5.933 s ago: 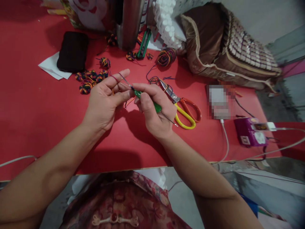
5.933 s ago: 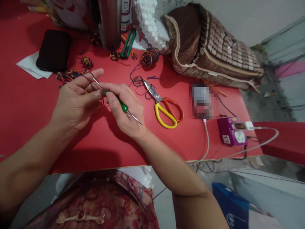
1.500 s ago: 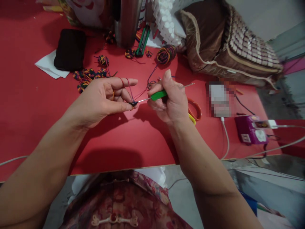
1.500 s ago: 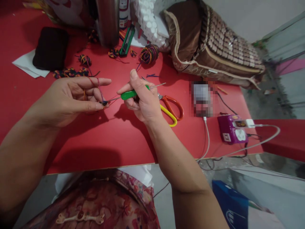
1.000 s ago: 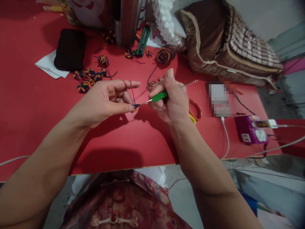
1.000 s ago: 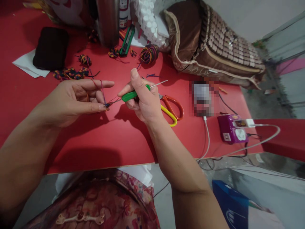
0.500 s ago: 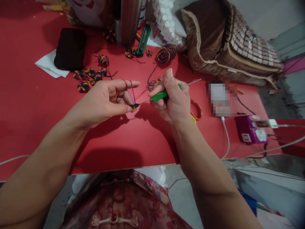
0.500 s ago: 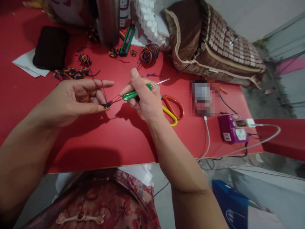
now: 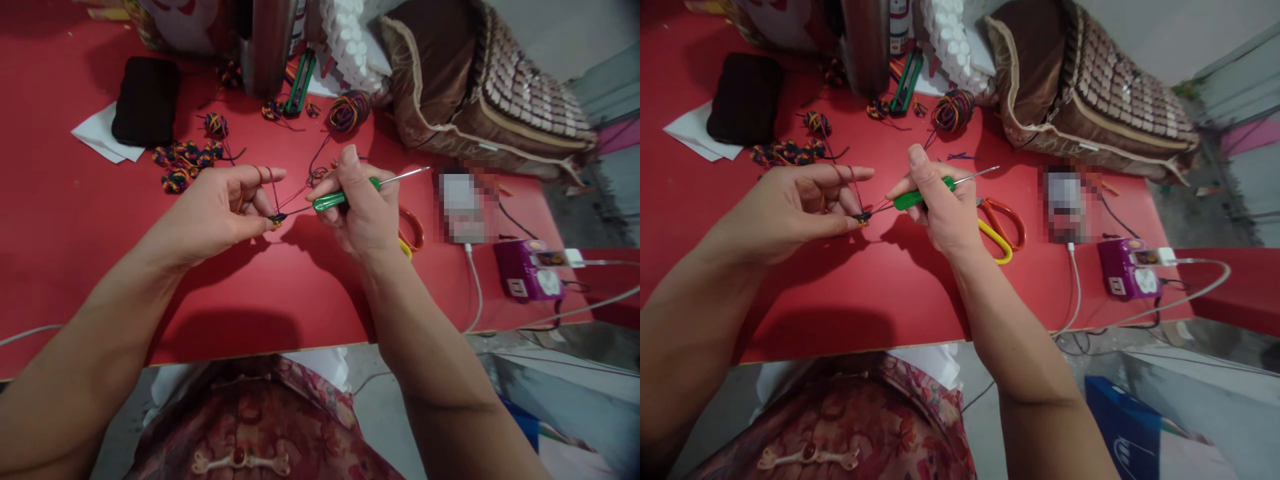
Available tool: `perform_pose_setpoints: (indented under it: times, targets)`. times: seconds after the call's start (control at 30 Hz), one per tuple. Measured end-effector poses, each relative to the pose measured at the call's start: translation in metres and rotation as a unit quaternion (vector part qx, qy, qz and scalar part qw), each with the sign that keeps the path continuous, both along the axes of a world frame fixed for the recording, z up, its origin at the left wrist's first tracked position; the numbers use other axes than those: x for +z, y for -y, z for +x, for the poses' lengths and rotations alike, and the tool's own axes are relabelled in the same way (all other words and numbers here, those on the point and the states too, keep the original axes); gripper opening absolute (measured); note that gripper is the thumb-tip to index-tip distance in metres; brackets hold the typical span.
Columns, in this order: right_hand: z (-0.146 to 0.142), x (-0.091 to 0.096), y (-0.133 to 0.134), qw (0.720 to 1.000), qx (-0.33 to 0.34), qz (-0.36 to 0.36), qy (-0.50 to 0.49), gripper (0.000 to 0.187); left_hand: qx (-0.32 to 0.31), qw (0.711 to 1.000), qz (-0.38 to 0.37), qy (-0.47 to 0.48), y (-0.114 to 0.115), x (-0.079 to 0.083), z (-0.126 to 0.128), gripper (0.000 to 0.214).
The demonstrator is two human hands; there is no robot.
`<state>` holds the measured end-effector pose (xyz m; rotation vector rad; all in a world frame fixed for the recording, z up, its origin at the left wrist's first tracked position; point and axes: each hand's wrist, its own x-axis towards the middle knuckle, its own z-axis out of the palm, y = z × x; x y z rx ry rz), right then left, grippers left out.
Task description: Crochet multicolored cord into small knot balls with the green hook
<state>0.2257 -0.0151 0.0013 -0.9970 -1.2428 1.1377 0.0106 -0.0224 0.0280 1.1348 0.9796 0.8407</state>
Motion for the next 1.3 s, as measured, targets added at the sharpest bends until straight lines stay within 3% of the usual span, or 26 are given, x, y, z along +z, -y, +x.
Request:
perform_pose_setpoints:
  times: [0.23, 0.47, 0.77, 0.93, 1.17, 1.3]
  targets:
    - [0.002, -0.002, 0.004, 0.999, -0.01, 0.037, 0.018, 0.061, 0.014, 1.0, 0.012, -0.017, -0.001, -0.004, 0.001, 0.051]
    - [-0.005, 0.009, 0.012, 0.994, -0.049, 0.05, 0.088, 0.054, 0.024, 0.998, 0.028, -0.043, -0.001, -0.008, 0.002, 0.055]
    - [-0.007, 0.0, 0.011, 0.985, -0.064, 0.118, 0.106, 0.06, 0.012, 0.995, 0.037, -0.095, 0.0, 0.006, 0.004, 0.056]
    - [-0.008, 0.002, 0.012, 0.978, -0.095, 0.145, 0.116, 0.061, 0.052, 0.994, 0.055, -0.085, 0.003, 0.005, 0.007, 0.036]
    - [-0.013, 0.003, 0.019, 0.961, -0.137, 0.198, 0.135, 0.056, 0.088, 0.992, 0.079, -0.048, 0.001, -0.002, 0.006, 0.054]
    - [-0.018, 0.001, 0.02, 0.958, -0.146, 0.218, 0.113, 0.048, 0.107, 0.992, 0.06, -0.021, -0.001, -0.002, 0.008, 0.049]
